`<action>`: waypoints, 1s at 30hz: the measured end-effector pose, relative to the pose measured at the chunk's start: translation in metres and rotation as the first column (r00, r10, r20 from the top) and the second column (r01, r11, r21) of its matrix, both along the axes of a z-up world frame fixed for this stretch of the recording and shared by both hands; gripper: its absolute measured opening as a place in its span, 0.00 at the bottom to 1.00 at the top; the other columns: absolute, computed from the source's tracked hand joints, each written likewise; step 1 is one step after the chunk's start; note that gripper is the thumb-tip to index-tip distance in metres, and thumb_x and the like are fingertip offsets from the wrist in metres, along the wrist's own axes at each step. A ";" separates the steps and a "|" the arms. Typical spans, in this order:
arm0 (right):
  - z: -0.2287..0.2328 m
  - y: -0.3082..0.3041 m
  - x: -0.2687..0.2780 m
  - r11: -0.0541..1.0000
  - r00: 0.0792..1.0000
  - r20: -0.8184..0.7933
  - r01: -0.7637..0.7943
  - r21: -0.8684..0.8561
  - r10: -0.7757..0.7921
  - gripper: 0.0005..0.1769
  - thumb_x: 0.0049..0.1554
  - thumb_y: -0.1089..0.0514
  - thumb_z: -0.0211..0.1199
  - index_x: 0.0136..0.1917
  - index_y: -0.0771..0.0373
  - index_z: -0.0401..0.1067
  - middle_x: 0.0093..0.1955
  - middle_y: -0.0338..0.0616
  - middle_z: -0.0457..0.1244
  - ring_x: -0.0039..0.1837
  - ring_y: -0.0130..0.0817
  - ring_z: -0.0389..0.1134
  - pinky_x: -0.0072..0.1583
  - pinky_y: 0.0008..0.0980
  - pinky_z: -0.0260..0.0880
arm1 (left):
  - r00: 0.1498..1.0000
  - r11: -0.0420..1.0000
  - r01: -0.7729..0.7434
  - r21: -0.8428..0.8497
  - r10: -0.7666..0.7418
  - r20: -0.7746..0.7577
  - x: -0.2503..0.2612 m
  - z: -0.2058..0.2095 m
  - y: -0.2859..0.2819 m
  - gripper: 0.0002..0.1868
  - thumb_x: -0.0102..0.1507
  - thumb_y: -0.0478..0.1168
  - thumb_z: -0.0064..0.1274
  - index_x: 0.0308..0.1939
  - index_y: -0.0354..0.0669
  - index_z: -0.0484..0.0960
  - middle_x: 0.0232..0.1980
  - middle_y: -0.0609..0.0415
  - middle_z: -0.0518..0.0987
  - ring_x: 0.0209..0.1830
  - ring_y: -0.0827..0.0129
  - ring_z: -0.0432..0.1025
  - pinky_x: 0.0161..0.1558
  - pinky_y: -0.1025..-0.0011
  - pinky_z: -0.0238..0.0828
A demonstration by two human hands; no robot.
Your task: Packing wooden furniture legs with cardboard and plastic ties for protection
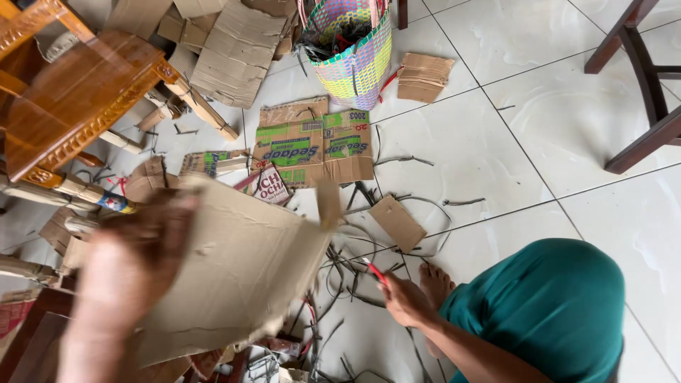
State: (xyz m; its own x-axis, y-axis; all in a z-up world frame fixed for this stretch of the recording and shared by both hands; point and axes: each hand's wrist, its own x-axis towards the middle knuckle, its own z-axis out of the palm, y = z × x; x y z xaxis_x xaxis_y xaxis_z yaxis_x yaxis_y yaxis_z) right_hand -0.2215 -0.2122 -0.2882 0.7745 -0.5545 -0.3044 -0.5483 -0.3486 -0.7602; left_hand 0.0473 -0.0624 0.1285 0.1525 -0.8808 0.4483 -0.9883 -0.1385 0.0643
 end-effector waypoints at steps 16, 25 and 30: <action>0.031 -0.052 0.079 0.275 0.633 0.101 0.183 0.944 -0.768 0.08 0.60 0.51 0.66 0.45 0.49 0.67 0.38 0.32 0.55 0.41 0.28 0.51 0.46 0.32 0.52 | 0.578 0.947 -0.320 -0.002 0.193 -0.793 0.022 -0.027 0.027 0.21 0.69 0.43 0.47 0.60 0.34 0.81 0.58 0.51 0.83 0.57 0.72 0.74 0.58 0.73 0.68; 0.077 -0.062 0.089 0.228 0.488 0.172 0.057 0.972 -0.856 0.11 0.53 0.56 0.72 0.45 0.49 0.70 0.37 0.28 0.62 0.39 0.24 0.62 0.42 0.27 0.62 | 0.430 0.904 -0.415 0.107 0.298 -0.852 0.031 -0.085 0.026 0.18 0.70 0.43 0.48 0.59 0.38 0.83 0.53 0.52 0.85 0.52 0.71 0.73 0.52 0.71 0.69; 0.093 -0.072 0.073 0.219 0.394 0.212 -0.027 0.975 -0.894 0.14 0.48 0.59 0.76 0.44 0.49 0.72 0.37 0.26 0.67 0.39 0.21 0.69 0.39 0.23 0.69 | 0.660 0.781 -0.585 0.219 0.615 -0.431 0.043 -0.122 0.036 0.14 0.71 0.49 0.44 0.38 0.44 0.72 0.32 0.42 0.79 0.31 0.41 0.69 0.37 0.49 0.62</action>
